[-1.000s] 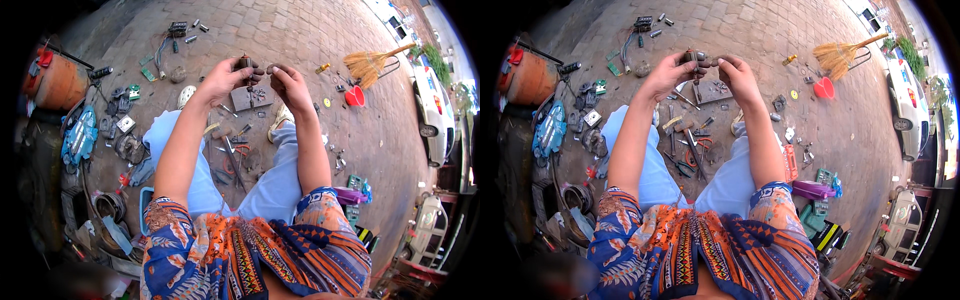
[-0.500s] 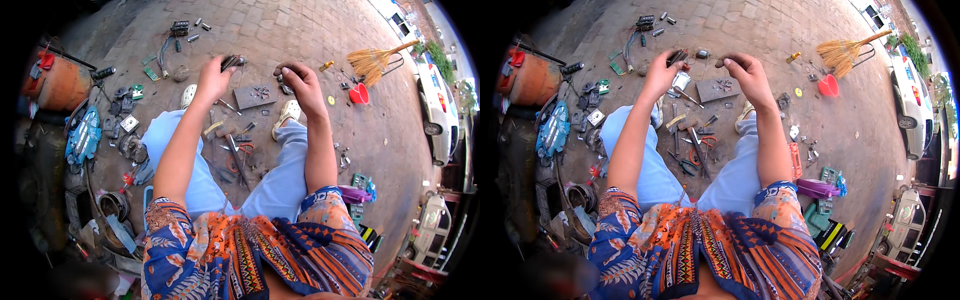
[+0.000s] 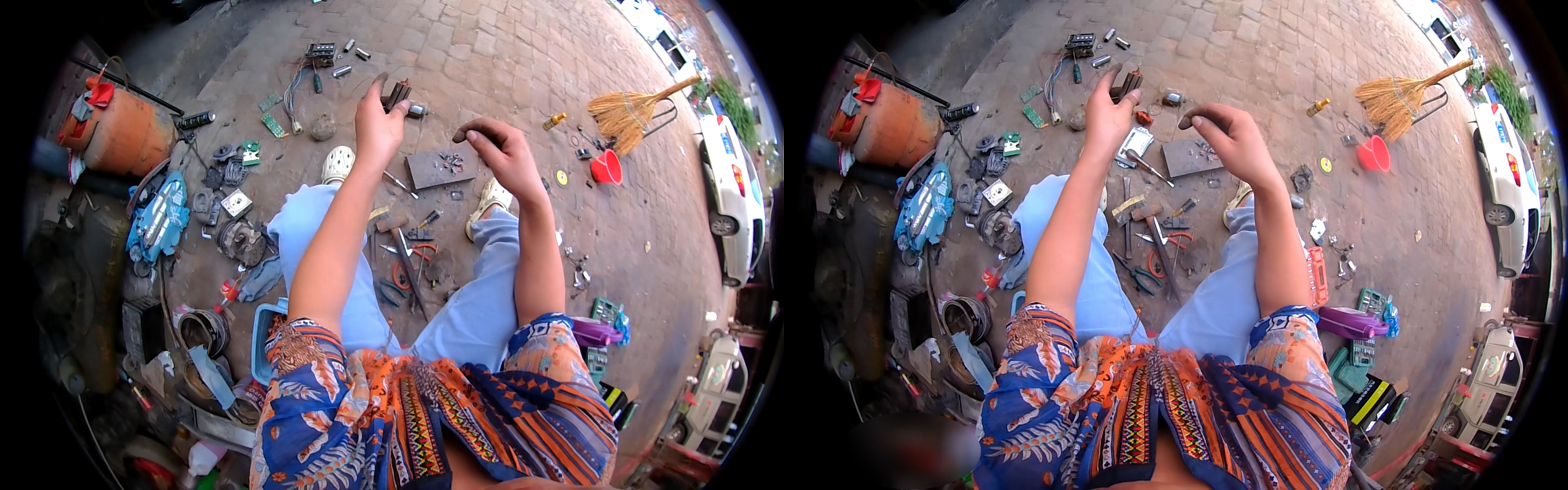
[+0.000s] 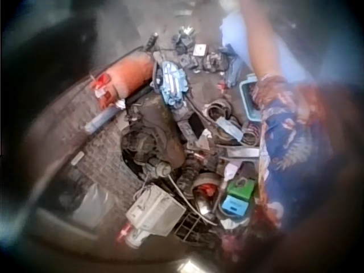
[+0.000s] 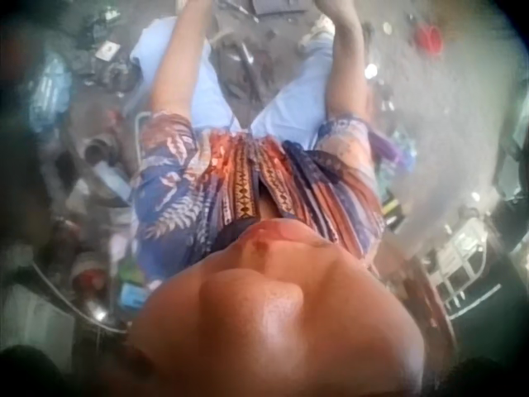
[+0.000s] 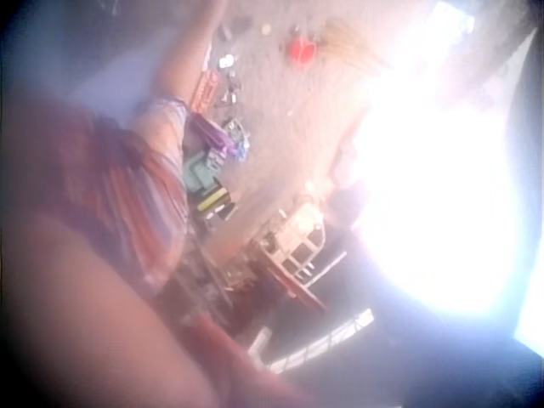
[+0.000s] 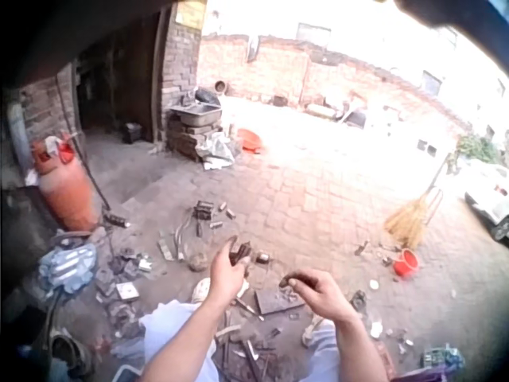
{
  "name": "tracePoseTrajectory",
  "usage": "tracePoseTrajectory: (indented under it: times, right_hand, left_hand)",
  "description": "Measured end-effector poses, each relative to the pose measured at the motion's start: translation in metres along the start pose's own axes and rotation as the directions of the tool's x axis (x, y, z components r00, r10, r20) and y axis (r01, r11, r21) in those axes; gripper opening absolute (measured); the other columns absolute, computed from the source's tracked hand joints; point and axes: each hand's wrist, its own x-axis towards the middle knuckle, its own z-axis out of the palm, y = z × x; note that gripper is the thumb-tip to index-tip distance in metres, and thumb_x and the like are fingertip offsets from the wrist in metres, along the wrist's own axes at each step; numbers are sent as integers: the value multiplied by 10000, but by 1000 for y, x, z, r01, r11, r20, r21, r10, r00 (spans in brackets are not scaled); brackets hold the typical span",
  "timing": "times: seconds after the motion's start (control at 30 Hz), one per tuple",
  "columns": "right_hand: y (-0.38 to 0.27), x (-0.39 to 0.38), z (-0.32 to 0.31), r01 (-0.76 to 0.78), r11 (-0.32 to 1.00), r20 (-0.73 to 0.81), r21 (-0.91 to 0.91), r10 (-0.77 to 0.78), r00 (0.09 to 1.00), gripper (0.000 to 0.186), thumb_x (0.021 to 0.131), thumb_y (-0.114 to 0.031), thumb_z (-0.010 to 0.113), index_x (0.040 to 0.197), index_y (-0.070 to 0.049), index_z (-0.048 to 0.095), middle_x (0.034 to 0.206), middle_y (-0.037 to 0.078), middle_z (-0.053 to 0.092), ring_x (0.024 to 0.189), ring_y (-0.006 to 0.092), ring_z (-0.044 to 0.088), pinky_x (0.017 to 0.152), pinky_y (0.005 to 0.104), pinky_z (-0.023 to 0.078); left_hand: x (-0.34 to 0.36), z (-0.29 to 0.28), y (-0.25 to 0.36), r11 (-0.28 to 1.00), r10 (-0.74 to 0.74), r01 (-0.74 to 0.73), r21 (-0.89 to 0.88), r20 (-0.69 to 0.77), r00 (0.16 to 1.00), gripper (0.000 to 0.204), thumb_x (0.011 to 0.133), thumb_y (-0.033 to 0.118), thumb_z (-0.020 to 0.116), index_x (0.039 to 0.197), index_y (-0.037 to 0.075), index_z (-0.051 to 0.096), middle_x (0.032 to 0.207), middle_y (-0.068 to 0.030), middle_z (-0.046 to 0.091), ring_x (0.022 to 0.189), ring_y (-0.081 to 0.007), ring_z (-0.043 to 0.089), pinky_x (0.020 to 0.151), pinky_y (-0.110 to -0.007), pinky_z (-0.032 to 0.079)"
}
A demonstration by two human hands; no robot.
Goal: The person sits on the ground and uses a hammer and screwdriver to disassemble and reassemble small mechanical components. They handle a cylindrical part, a metal housing, and various tools while working on the floor.
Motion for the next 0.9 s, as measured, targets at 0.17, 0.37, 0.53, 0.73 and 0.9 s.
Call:
tracePoseTrajectory:
  times: [0.17, 0.37, 0.53, 0.73, 0.9]
  right_hand:
    - [-2, -5, -6, -172, 985, 154, 28, 165, 974, 286, 939, -160, 478, 1184, -35, 556, 712, 13, 582, 641, 60, 523, 556, 222, 396]
    - [66, 3, -29, -507, 821, -354, -262, 406, 842, 542, 884, -230, 535, 1335, 18, 365, 665, 133, 653, 581, 173, 634, 598, 280, 491]
    - [91, -4, -34, -327, 772, -424, -545, 83, 902, 394, 855, -200, 571, 1187, 7, 525, 796, 122, 674, 635, 189, 649, 619, 284, 499]
    - [33, 4, 7, 158, 975, -476, -154, -213, 853, 164, 837, -74, 600, 980, -6, 640, 851, 87, 661, 632, 139, 617, 598, 249, 482]
    - [12, -2, 33, -23, 998, -238, -60, 8, 971, 181, 854, -83, 596, 1014, -2, 622, 824, 104, 664, 600, 141, 617, 575, 260, 485]
  left_hand:
    - [-10, -4, 0, 986, 82, -98, 138, 115, 990, 660, 765, -2, 620, 1371, 140, 401, 1051, -127, 604, 803, -150, 582, 711, -285, 480]
    - [-18, -25, 13, 974, -156, 217, -70, 486, 860, 587, 802, 7, 595, 1353, 141, 444, 935, -75, 581, 711, -107, 519, 646, -236, 450]
    - [-21, -29, 6, 950, -210, 289, -117, 448, 869, 353, 842, 116, 603, 1184, 38, 566, 847, -40, 601, 655, -81, 502, 573, -239, 426]
    - [-24, -18, 0, 988, -99, 142, -62, 455, 885, 344, 887, 69, 553, 1221, -10, 524, 1057, -75, 630, 883, -120, 588, 763, -243, 466]
    - [-27, -10, 1, 982, -15, 99, -162, 452, 892, 323, 869, 94, 566, 1175, -8, 553, 1048, -106, 636, 964, -164, 585, 847, -281, 447]
